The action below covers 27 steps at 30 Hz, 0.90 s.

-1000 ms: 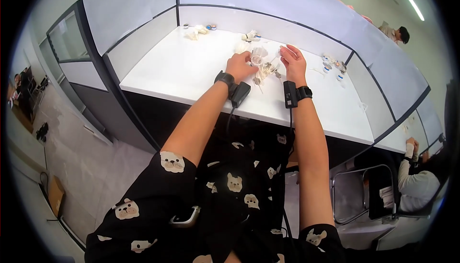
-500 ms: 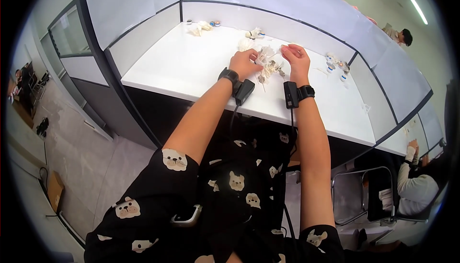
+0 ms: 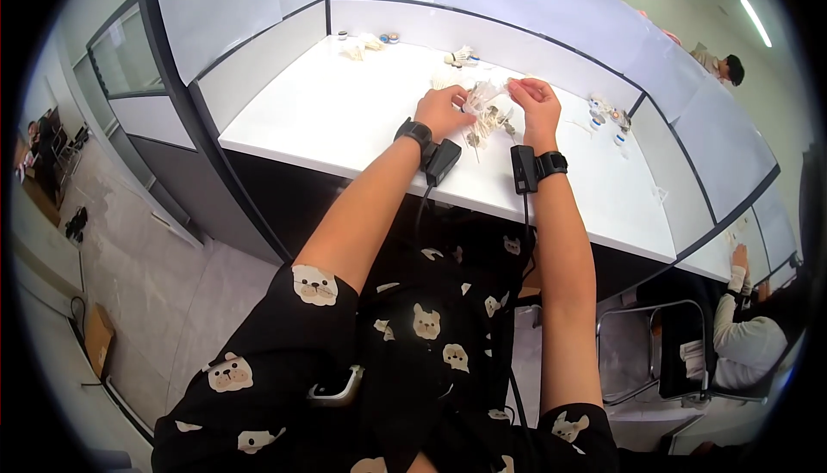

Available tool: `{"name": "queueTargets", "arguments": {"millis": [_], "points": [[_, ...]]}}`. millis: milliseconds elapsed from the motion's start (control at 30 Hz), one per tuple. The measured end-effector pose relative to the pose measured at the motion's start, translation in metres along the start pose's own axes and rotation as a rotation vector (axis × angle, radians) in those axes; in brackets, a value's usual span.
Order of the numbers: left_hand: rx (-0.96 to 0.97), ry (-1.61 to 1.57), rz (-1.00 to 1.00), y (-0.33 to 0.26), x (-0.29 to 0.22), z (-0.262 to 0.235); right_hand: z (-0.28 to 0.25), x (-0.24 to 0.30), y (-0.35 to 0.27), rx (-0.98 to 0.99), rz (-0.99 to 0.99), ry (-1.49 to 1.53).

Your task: The person is manually assembling shuttlecocks by inserting feathers into a base.

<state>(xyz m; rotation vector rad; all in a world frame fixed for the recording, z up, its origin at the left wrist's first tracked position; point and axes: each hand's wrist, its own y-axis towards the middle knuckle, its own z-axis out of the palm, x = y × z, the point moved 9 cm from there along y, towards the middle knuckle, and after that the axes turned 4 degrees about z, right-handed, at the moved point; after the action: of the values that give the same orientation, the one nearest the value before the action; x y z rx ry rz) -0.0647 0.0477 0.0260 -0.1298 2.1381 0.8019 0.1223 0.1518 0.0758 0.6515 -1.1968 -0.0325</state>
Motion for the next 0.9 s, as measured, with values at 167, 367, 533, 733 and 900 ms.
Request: {"name": "queueTargets", "arguments": {"millis": [167,367,533,733,900], "points": [[0.0,-0.014,0.002,0.0,0.0,0.0,0.002,0.002,0.0,0.028,-0.008,-0.038],[0.008,-0.032,0.008,-0.001,-0.001,0.001,0.014,0.001,-0.005,0.115,0.004,-0.118],[0.001,-0.056,0.021,-0.002,-0.004,0.0,0.022,-0.001,-0.008,0.167,-0.014,-0.184],[-0.015,-0.053,0.052,-0.003,-0.008,-0.003,0.021,0.004,-0.008,0.138,-0.051,-0.268],[-0.047,-0.058,0.051,-0.002,-0.007,-0.006,0.022,0.007,-0.01,0.128,-0.038,-0.252]]}}
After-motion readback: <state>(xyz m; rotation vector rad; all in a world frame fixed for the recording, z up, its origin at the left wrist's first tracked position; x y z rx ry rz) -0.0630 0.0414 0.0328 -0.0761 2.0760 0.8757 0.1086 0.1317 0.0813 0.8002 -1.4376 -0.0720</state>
